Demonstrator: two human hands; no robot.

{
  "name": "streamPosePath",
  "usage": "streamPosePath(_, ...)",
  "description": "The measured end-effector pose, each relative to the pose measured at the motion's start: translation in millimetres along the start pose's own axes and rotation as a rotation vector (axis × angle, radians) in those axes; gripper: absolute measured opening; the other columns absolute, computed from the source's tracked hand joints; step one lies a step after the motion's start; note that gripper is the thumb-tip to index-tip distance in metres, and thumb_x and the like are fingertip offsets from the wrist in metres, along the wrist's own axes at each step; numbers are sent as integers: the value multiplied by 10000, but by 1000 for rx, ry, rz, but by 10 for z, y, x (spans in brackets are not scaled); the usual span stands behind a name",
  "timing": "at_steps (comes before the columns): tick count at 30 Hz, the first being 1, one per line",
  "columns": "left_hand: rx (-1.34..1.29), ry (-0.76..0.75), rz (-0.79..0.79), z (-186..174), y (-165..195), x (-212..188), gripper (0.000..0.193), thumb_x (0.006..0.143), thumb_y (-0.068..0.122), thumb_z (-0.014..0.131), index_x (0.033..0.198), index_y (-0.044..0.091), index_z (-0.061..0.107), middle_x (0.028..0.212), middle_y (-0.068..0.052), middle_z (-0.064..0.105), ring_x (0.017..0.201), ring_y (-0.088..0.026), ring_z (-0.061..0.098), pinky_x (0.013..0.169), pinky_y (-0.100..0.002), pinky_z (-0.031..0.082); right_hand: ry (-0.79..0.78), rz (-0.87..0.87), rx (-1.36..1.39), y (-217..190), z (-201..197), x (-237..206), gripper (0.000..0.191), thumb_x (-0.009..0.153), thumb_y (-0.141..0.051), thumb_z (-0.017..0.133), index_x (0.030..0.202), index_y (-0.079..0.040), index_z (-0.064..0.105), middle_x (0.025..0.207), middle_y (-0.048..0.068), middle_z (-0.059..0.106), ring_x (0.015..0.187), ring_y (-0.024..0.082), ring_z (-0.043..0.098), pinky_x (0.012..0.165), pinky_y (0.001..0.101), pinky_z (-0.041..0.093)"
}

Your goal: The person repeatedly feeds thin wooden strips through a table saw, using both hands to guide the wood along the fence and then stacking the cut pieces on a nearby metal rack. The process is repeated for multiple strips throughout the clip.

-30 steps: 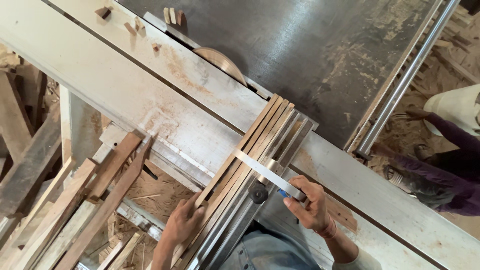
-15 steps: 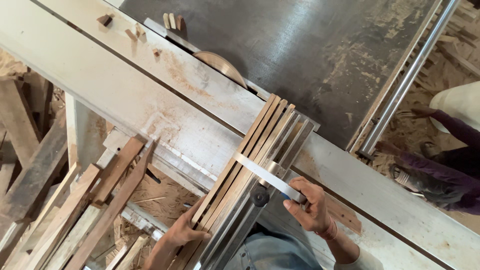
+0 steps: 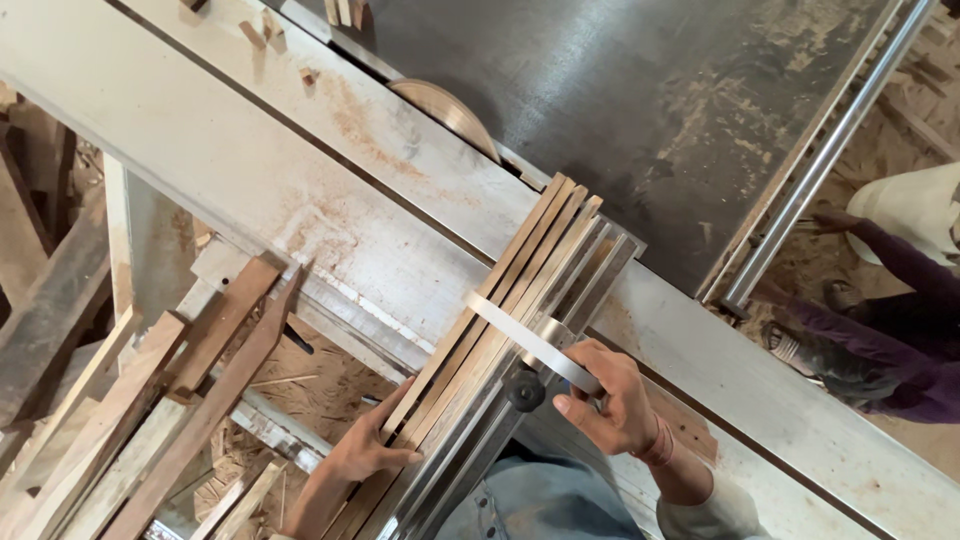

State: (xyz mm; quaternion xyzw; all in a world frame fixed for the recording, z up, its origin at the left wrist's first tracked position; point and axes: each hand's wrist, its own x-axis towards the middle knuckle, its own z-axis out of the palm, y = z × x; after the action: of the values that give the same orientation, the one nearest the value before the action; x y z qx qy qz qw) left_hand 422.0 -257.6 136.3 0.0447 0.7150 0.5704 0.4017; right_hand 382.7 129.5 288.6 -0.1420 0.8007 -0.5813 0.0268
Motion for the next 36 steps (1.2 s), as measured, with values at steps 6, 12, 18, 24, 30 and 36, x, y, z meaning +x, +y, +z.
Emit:
streamPosePath(6,201,-14,-83,-12,227,-14,1250,708,455,895,1635,168,106,1485,-235,527,1412,-358,485,1216,-474,298,-273,-7,175,176,28,364,551,958,-422,629,1264,36,636,774,36,661,662,90,623,586,249,498)
streamPosePath(12,231,-47,-303,-66,339,-35,1231,745,518,833,1691,233,98,1323,-187,737,939,-481,659,1000,-448,576,-320,132,1,898,287,1165,438,1052,-345,556,1329,-14,631,932,141,709,802,211,679,722,354,585)
streamPosePath(18,219,-7,-53,-136,242,44,1206,783,555,852,1660,186,112,1211,-248,758,927,-221,701,1026,-458,512,-604,97,-915,1013,516,1534,628,795,-205,732,1350,-19,505,990,183,648,913,335,652,800,460,536)
streamPosePath(24,255,-38,-246,-115,187,117,1220,726,547,836,1651,267,92,1296,-202,703,976,-332,691,1060,-455,501,-681,170,-938,1177,620,1610,551,781,-205,776,1230,-29,509,1075,209,628,1015,399,643,876,486,523)
streamPosePath(30,249,10,-54,-314,160,222,1191,778,535,854,1642,224,96,1287,-274,682,935,-298,669,973,-530,499,-657,165,-906,1352,695,1749,585,757,-211,795,1234,-38,504,1086,205,624,1035,405,629,900,499,504)
streamPosePath(36,251,-65,-392,-764,116,179,1203,706,616,783,1651,318,102,1108,-268,803,646,-291,664,992,-467,578,-660,229,-921,1316,1015,2029,534,779,-164,766,1232,-38,515,1100,205,622,1056,396,618,937,503,487)
